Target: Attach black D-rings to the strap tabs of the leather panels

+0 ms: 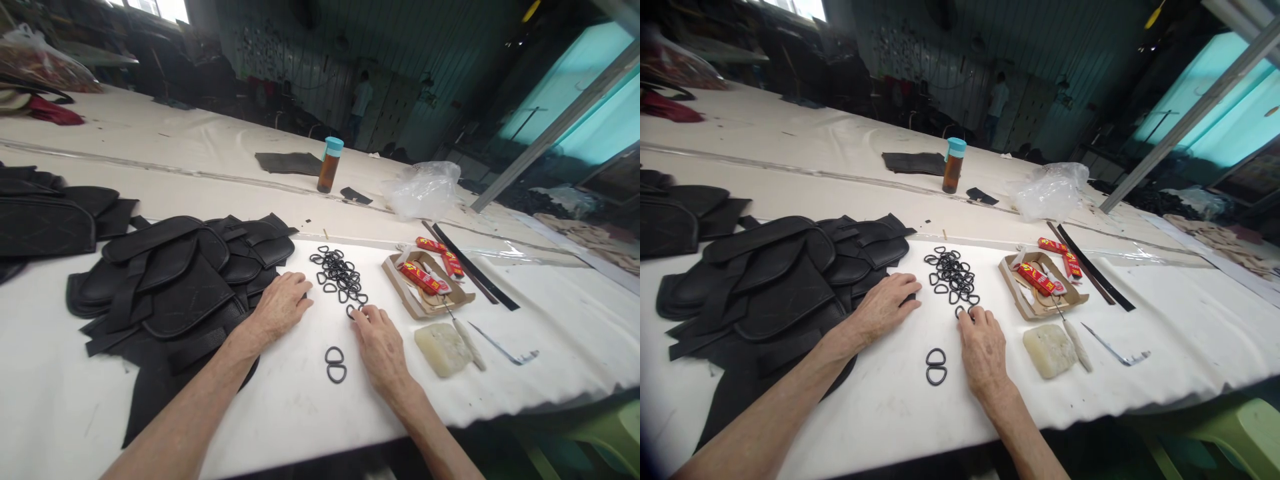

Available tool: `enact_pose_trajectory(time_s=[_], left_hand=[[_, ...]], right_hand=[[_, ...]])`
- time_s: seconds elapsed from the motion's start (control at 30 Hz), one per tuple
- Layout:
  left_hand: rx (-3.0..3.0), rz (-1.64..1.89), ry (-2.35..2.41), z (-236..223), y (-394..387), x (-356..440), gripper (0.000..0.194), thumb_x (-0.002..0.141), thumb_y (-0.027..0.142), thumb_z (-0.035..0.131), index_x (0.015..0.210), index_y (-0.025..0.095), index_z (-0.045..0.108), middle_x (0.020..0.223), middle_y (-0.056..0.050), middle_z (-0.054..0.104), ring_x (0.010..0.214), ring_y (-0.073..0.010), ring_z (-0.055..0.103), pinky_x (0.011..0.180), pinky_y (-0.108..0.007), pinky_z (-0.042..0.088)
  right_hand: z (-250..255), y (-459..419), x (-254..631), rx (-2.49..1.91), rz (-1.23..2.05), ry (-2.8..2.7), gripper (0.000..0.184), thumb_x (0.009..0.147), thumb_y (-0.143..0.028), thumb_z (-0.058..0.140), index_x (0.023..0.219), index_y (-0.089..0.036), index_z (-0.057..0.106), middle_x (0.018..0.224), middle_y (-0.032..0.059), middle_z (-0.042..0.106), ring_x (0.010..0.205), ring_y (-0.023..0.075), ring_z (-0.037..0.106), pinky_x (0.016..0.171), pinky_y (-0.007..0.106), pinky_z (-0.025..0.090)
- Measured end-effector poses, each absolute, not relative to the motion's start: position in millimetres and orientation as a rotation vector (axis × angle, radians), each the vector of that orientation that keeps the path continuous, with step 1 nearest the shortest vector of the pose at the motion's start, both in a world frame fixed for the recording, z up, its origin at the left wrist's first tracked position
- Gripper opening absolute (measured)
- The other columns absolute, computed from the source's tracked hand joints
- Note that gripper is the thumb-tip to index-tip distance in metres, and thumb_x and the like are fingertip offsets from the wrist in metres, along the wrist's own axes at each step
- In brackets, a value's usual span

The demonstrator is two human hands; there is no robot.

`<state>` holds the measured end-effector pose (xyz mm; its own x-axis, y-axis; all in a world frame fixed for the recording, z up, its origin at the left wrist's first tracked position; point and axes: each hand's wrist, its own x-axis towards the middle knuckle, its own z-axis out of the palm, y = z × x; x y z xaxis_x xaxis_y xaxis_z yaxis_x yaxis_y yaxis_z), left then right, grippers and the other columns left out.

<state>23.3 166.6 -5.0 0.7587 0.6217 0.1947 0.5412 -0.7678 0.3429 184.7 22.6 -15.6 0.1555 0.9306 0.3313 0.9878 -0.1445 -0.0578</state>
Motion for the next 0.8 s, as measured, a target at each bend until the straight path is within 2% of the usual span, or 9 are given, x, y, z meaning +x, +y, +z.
enact_pose_trajectory(time_s=[0.3, 0.43, 0.53, 0.8], left_hand=[[2.686, 0.431, 0.914, -5.0, 166.2, 23.8, 0.012, 0.08, 0.023, 0.05, 0.087, 0.02, 0.06, 0.1, -0.008, 0.06, 0.098, -0.0239, 0.052, 0.086, -0.039, 0.04], [2.68, 0.426, 0.92, -4.0, 166.2, 23.3, 0.013, 0.08, 0.023, 0.049, 0.088, 0.021, 0.06, 0.099, -0.007, 0.06, 0.098, -0.0236, 0.052, 0.086, -0.038, 0.04], [2.683, 0.421, 0.926, -3.4, 166.1, 22.8, 0.013, 0.08, 0.023, 0.05, 0.088, 0.021, 0.06, 0.099, -0.007, 0.06, 0.096, -0.0235, 0.053, 0.084, -0.038, 0.041], [2.694, 0.392, 0.93, -0.4, 164.8, 23.4, 0.013, 0.08, 0.021, 0.049, 0.088, 0.021, 0.059, 0.099, -0.007, 0.06, 0.096, -0.0228, 0.053, 0.083, -0.037, 0.041]], right_hand=[[-4.7, -8.7, 163.6, -1.877, 0.057, -1.904, 0.02, 0.089, -0.012, 0.042, 0.087, -0.022, 0.059, 0.081, 0.0019, 0.06, 0.077, 0.0149, 0.055, 0.068, 0.024, 0.045], [-4.9, 12.0, 188.2, -2.076, -0.109, -1.734, 0.022, 0.09, -0.014, 0.04, 0.101, -0.02, 0.058, 0.093, 0.0046, 0.06, 0.082, 0.0151, 0.058, 0.071, 0.025, 0.046], [-9.1, 32.8, 206.9, -2.178, -0.187, -1.726, 0.027, 0.086, -0.012, 0.044, 0.109, -0.02, 0.057, 0.094, 0.006, 0.06, 0.079, 0.0179, 0.058, 0.065, 0.028, 0.044], [-16.4, 48.1, 207.3, -2.253, -0.299, -1.892, 0.025, 0.085, -0.009, 0.047, 0.1, -0.023, 0.061, 0.09, 0.0066, 0.06, 0.08, 0.0196, 0.054, 0.061, 0.027, 0.038]])
